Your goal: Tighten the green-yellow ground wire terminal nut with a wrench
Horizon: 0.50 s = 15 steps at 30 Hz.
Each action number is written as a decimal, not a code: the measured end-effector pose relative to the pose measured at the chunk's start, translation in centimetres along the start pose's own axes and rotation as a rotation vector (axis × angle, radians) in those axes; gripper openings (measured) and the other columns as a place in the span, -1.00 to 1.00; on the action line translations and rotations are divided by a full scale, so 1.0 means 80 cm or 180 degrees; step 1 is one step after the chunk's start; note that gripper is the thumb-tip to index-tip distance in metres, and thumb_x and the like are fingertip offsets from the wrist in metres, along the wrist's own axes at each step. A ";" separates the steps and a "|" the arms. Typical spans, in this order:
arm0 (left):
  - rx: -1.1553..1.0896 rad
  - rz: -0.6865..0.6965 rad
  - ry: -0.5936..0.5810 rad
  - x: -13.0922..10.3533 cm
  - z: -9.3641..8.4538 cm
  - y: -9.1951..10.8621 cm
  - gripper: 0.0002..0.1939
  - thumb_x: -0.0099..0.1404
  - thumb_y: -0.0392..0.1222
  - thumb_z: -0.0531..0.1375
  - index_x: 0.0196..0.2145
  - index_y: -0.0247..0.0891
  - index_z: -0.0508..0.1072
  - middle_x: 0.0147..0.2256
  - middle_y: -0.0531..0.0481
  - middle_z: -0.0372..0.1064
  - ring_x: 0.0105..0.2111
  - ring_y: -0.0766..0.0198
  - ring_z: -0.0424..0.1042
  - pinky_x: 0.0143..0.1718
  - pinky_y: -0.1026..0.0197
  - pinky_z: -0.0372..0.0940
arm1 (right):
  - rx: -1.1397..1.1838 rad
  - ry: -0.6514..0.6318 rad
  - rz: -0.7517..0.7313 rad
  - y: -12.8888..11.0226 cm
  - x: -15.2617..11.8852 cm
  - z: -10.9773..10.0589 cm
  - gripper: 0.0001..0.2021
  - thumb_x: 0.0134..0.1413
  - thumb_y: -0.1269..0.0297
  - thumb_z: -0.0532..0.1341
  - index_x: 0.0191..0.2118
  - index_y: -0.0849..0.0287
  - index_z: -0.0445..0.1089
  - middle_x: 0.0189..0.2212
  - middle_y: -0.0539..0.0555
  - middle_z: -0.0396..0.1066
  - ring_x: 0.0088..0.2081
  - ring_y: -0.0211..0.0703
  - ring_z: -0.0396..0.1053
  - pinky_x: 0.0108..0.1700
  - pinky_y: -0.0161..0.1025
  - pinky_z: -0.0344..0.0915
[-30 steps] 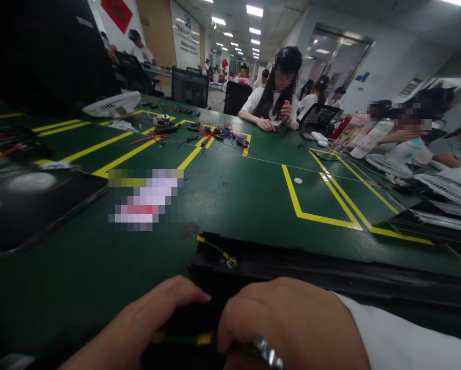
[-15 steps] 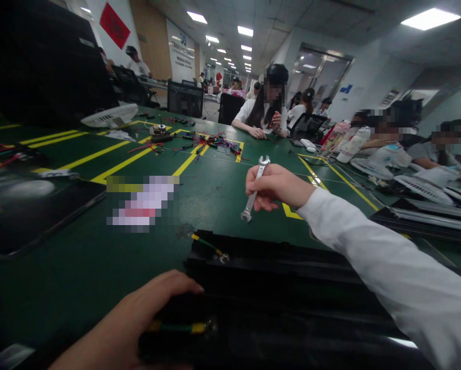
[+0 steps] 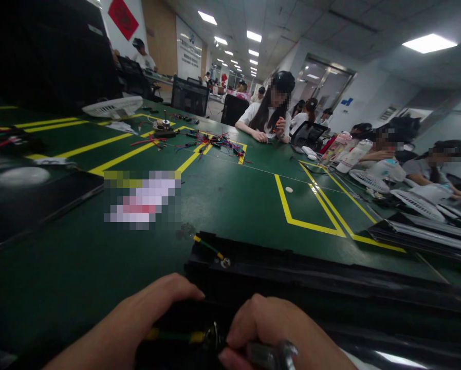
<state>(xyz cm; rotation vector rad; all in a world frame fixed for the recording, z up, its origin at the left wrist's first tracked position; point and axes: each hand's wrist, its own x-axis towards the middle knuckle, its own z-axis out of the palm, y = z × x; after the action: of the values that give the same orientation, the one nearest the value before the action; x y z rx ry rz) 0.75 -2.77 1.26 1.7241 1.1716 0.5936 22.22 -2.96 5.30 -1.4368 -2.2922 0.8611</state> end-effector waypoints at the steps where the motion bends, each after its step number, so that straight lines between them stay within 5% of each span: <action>1: -0.0018 0.0051 -0.0012 0.000 -0.001 -0.002 -0.61 -0.01 -0.15 0.28 -0.16 -0.03 0.43 -0.15 0.11 0.45 -0.15 0.14 0.46 -0.19 0.30 0.36 | -0.0074 0.0000 0.0014 -0.003 0.006 -0.002 -0.87 -0.05 0.19 0.34 -0.48 0.08 0.42 -0.60 -0.01 0.42 -0.52 -0.17 0.39 -0.56 -0.38 0.29; 6: -0.0135 0.0243 -0.0080 0.000 -0.001 -0.012 -0.57 0.00 -0.17 0.28 -0.12 0.00 0.42 -0.12 0.12 0.44 -0.13 0.15 0.45 -0.16 0.28 0.36 | -0.0432 -0.0152 0.0048 -0.011 0.015 -0.006 -0.89 -0.01 0.20 0.32 -0.48 0.06 0.45 -0.60 -0.01 0.44 -0.51 -0.18 0.41 -0.55 -0.41 0.31; 15: -0.0204 0.0211 -0.0002 -0.001 0.000 -0.012 -0.65 0.05 -0.20 0.30 -0.15 -0.04 0.45 -0.17 0.10 0.45 -0.18 0.15 0.47 -0.18 0.20 0.39 | -0.0827 -0.0959 -0.0426 -0.005 0.016 -0.020 -0.83 -0.10 0.57 0.24 -0.45 0.13 0.42 -0.53 -0.09 0.52 -0.57 -0.33 0.43 -0.54 -0.55 0.27</action>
<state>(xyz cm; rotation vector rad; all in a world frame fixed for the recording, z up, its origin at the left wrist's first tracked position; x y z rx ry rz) 0.32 -2.73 0.40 1.7137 1.0871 0.6639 22.23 -1.46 6.67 -1.3047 -2.7787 0.8100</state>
